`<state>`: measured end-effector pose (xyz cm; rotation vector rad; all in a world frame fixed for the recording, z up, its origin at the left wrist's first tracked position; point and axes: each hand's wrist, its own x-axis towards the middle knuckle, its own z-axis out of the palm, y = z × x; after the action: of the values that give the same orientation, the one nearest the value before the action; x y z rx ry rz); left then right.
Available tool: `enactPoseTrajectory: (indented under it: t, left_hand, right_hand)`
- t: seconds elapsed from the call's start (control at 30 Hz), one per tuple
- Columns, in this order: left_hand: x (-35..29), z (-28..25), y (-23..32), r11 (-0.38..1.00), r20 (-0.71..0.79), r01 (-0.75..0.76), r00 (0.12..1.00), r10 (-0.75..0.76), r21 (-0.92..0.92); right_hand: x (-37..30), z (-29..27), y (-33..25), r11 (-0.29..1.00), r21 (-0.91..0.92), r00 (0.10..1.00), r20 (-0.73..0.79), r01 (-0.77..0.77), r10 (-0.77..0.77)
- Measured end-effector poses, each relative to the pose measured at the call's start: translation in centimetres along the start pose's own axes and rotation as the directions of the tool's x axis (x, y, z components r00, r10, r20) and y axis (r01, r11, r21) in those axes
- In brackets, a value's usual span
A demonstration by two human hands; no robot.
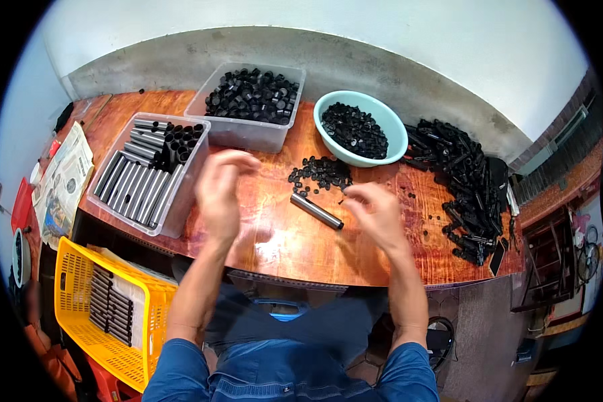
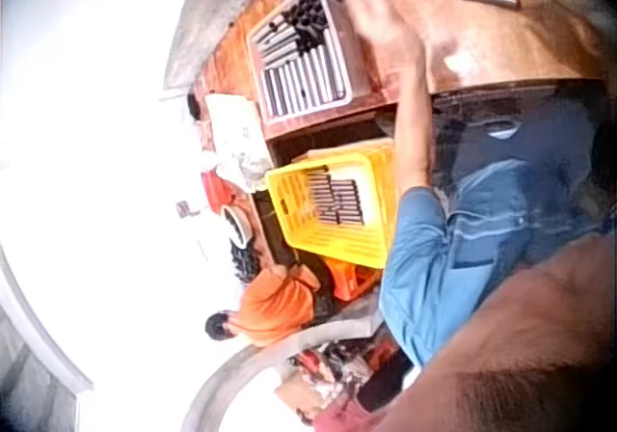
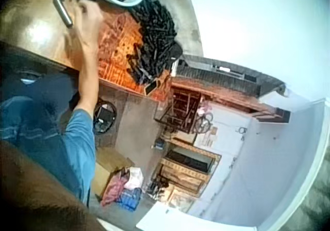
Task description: The person assembles small black plastic components onto cylindrical metal rods. They pick up a rod, insert the components one by one, and place the finished assembly into a yellow basket. The process is repeated with multiple rods and components.
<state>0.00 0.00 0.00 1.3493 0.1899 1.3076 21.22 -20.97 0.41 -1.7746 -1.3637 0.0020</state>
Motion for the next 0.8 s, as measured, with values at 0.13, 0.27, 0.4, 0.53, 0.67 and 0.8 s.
enactPoseTrajectory:
  t: [0.13, 0.27, 0.4, 0.53, 0.67, 0.8]
  left_hand:
    - [-6.1, -3.6, -10.3, 0.806, -0.081, 0.592, 0.803, -0.59, 0.001]
    - [-8.5, -2.6, -12.3, 0.701, -0.006, 0.691, 0.712, -0.703, -0.175]
    - [-7.0, -1.4, -13.7, 0.679, 0.04, 0.707, 0.698, -0.715, -0.197]
    - [-5.8, -0.9, -15.5, 0.735, -0.05, 0.637, 0.747, -0.663, -0.232]
    - [-5.1, -1.1, -16.8, 0.667, 0.087, 0.632, 0.748, -0.658, -0.393]
    - [-4.8, -1.2, -17.0, 0.607, 0.218, 0.636, 0.754, -0.62, -0.476]
  right_hand:
    - [-2.1, 7.6, 5.2, 0.948, -0.315, 0.969, 0.245, 0.045, 0.035]
    - [-3.9, 9.5, 6.4, 0.945, -0.324, 0.964, 0.234, -0.044, 0.125]
    - [-4.0, 9.9, 7.3, 0.944, -0.326, 0.981, 0.166, -0.044, 0.103]
    - [-2.7, 10.4, 7.0, 0.971, -0.229, 0.994, 0.073, -0.061, 0.08]
    - [-1.1, 12.1, 5.9, 0.989, -0.076, 0.991, 0.031, -0.129, 0.132]
    - [-0.7, 13.8, 5.4, 0.991, 0.038, 0.991, 0.002, -0.13, 0.13]
